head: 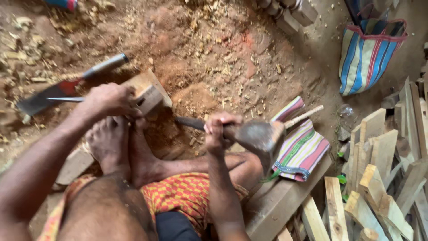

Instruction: The person sits on the ground and uses a hammer and chisel to carve a small wooden piece held between their feet. They repeatedly strike the chisel to shape the wood, occasionally adjusting its position.

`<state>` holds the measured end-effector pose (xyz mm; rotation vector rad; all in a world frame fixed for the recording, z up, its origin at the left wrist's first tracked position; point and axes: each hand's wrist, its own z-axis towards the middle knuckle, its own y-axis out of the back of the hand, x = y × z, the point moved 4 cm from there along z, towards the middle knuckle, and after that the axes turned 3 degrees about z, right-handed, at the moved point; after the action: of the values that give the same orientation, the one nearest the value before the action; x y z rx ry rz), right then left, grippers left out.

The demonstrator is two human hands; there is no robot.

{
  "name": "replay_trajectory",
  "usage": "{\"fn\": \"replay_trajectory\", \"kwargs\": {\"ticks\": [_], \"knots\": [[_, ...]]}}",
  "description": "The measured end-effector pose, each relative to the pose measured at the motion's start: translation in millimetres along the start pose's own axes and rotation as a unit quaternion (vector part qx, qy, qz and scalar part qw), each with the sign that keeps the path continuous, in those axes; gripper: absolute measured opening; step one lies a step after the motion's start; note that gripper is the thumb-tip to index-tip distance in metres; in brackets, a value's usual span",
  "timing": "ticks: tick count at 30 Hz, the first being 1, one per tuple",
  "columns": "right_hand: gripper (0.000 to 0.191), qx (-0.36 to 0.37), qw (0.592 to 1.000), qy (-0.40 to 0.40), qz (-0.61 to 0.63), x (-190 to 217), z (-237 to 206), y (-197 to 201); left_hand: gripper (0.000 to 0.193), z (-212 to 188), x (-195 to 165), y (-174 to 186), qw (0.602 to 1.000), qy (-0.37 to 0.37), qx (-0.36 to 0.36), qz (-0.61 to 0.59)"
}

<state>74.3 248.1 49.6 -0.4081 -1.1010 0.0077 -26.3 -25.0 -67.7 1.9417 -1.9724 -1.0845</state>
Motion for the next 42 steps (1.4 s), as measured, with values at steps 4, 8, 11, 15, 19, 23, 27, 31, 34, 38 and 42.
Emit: {"fn": "replay_trajectory", "kwargs": {"ticks": [4, 8, 11, 15, 19, 23, 27, 31, 34, 38, 42], "knots": [[0.024, -0.019, 1.000, -0.001, -0.004, 3, -7, 3, 0.040, 20, -8, 16, 0.995, -0.035, -0.092, 0.006], [0.026, -0.018, 1.000, 0.019, -0.014, 2, -14, 3, 0.028, 23, -11, 24, 0.973, -0.013, -0.214, -0.090], [0.028, -0.018, 0.999, 0.008, -0.049, 0, -21, 4, 0.040, 19, -14, 9, 0.992, -0.023, -0.098, -0.069], [0.029, -0.013, 0.998, -0.002, -0.055, 0, -31, 5, 0.053, 2, -6, 0, 0.991, -0.002, -0.088, -0.105], [0.029, -0.022, 0.999, -0.012, -0.034, -5, -33, 5, 0.041, -7, -1, 3, 0.991, 0.039, -0.110, -0.060], [0.028, -0.030, 0.999, -0.004, -0.023, -7, -29, 6, 0.021, -2, -8, 9, 0.990, 0.046, -0.105, -0.077], [0.026, -0.025, 0.998, 0.007, -0.062, -5, -25, 5, 0.015, 7, -17, 11, 0.994, 0.030, -0.095, -0.034], [0.026, -0.026, 0.998, -0.002, -0.058, -5, -23, 2, 0.021, 9, -17, 10, 0.994, 0.026, -0.095, -0.055], [0.027, -0.021, 0.998, -0.004, -0.052, -4, -22, 0, 0.016, 7, -16, 9, 0.993, 0.011, -0.095, -0.070], [0.027, -0.014, 0.998, -0.019, -0.054, -5, -22, -1, 0.020, 7, -14, 12, 0.991, 0.012, -0.123, -0.060], [0.028, -0.016, 0.997, -0.022, -0.069, -6, -22, -1, 0.014, 7, -14, 12, 0.990, 0.014, -0.106, -0.093]]}}
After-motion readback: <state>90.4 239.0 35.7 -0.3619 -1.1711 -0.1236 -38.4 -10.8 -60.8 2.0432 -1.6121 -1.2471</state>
